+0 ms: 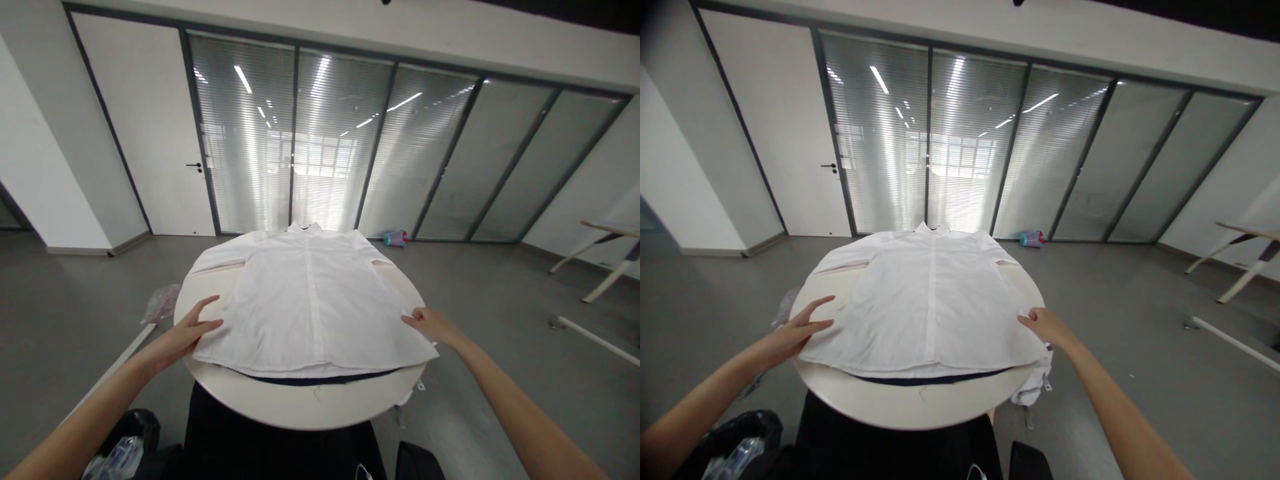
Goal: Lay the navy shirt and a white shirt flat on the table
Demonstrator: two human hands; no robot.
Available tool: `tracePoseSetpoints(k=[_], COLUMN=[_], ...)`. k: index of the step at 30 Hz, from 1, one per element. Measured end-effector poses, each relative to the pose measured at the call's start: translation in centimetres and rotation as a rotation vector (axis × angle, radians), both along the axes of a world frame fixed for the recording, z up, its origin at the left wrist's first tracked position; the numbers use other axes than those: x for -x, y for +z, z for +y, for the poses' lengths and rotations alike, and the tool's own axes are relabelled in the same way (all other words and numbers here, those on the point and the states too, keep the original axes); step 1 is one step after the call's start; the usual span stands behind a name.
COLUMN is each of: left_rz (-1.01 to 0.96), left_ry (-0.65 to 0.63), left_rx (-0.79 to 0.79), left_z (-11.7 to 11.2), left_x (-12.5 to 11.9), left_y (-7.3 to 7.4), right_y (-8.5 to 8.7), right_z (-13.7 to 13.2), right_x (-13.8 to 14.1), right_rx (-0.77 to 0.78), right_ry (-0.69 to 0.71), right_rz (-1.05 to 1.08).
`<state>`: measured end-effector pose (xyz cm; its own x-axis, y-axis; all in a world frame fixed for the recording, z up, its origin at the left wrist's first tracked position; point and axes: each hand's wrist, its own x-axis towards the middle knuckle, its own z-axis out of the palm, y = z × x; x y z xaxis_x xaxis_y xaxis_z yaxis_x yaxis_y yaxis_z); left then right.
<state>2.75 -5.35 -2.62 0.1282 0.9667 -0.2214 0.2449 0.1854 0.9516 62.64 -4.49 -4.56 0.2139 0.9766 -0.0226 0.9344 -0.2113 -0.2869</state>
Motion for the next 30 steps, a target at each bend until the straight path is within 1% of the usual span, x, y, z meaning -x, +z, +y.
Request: tracePoseSetpoints(k=[1,4,5,6,7,9,11,15,19,22,24,27,30], left_rz=[0.025,0.091,0.104,0.116,0.122,0.122,0.127,0.142,0.159,0.235,0.307,0.435,0.566], left_ry=[-0.042,-0.254,-0.307,-0.331,-0.325,-0.266,-0.221,-0.254,-0.279,-0.291,-0.270,-0.231,-0.234], left_rx=[0.006,0.046,0.053,0.045,0.023,-0.038,-0.055,0.021,-0.017,-0.098,-0.186,-0.374,-0.607], left_z=[-0.5,-1.7,-2.0,-2.2,-2.3,-2.5,-2.7,-3.3,-3.6,-3.8,-4.0,-4.2,-4.2], left_x=[0.0,0.0,-0.1,-0.1,-0.2,-0.4,-0.7,-1.4,-1.4,-1.2,-1.2,-1.4,-1.6], left_y=[0.0,0.3,0.4,0.4,0.4,0.3,-0.1,-0.7,-1.0,-1.3,-1.8,-2.7,-3.6], right_y=[0.2,1.0,1.3,1.6,1.9,2.3,2.3,1.6,0.8,0.7,0.9,1.4,1.9], right_z=[-0.1,-0.3,-0.4,-0.6,-0.7,-0.9,-1.0,-0.9,-0.7,-0.8,-1.0,-1.5,-2.0], right_x=[0.0,0.5,0.7,0.9,1.1,1.4,1.5,1.2,0.6,0.5,0.6,1.2,1.7], right_rx=[-0.012,-0.022,-0.030,-0.040,-0.054,-0.091,-0.120,-0.126,-0.044,0.023,0.022,-0.038,-0.135], right_ry=[-0.006,-0.049,-0.074,-0.098,-0.118,-0.138,-0.147,-0.149,-0.110,-0.046,-0.023,-0.075,-0.141], right_rz=[0.045,0.138,0.141,0.132,0.117,0.090,0.071,0.026,0.021,0.027,0.032,0.057,0.047])
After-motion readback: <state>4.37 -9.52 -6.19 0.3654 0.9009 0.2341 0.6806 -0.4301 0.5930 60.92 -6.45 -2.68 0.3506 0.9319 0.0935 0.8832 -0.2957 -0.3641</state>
